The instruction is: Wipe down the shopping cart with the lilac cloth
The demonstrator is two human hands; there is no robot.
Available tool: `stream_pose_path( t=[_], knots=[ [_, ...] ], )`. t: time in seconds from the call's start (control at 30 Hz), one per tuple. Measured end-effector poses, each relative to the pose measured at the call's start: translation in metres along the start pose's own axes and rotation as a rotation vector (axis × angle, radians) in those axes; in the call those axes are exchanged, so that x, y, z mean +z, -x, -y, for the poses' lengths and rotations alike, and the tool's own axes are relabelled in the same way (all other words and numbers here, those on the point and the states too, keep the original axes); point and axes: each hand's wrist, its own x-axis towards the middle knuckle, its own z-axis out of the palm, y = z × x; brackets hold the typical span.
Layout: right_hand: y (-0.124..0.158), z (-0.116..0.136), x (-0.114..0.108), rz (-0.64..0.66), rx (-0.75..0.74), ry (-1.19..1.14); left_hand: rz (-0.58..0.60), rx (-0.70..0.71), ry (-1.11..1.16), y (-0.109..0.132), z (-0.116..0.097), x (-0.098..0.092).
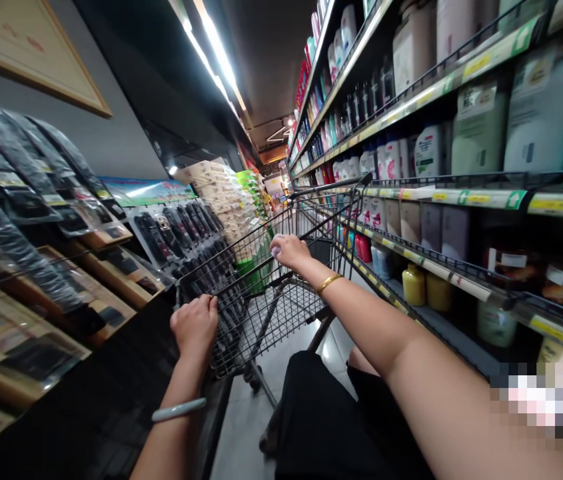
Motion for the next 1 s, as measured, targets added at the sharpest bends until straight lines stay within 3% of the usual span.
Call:
stream_pose_path(
  t=[0.2, 0.33, 0.53, 0.63, 0.7, 0.83, 0.9, 1.0],
  knots=[
    [-0.021, -0.019, 0.003, 0.003, 0.047, -0.004, 0.006, 0.046, -0.018, -0.009, -0.022, 0.004],
    [-0.027, -0.014, 0.006, -0.021, 0.101, -0.009, 0.029, 0.059, -0.026, -0.018, -0.038, 0.006],
    [0.012, 0.027, 0.041, -0.041, -0.021, -0.108, 0.072, 0.096, -0.029, -0.031, -0.066, 0.007],
    [0.036, 0.030, 0.070, -0.200, -0.011, -0.269, 0.088, 0.132, -0.019, -0.035, -0.084, 0.007],
    [0.048, 0.020, 0.088, -0.313, 0.100, -0.395, 0.102, 0.154, -0.010, -0.036, -0.100, 0.006],
    [0.067, -0.013, 0.110, -0.403, 0.496, -0.656, 0.147, 0.192, 0.039, -0.040, -0.138, 0.001],
    [0.074, -0.026, 0.108, -0.416, 0.591, -0.739, 0.221, 0.219, 0.108, -0.048, -0.154, -0.004],
    [0.081, -0.030, 0.086, -0.445, 0.600, -0.797, 0.366, 0.295, 0.223, -0.068, -0.165, -0.011]
  ],
)
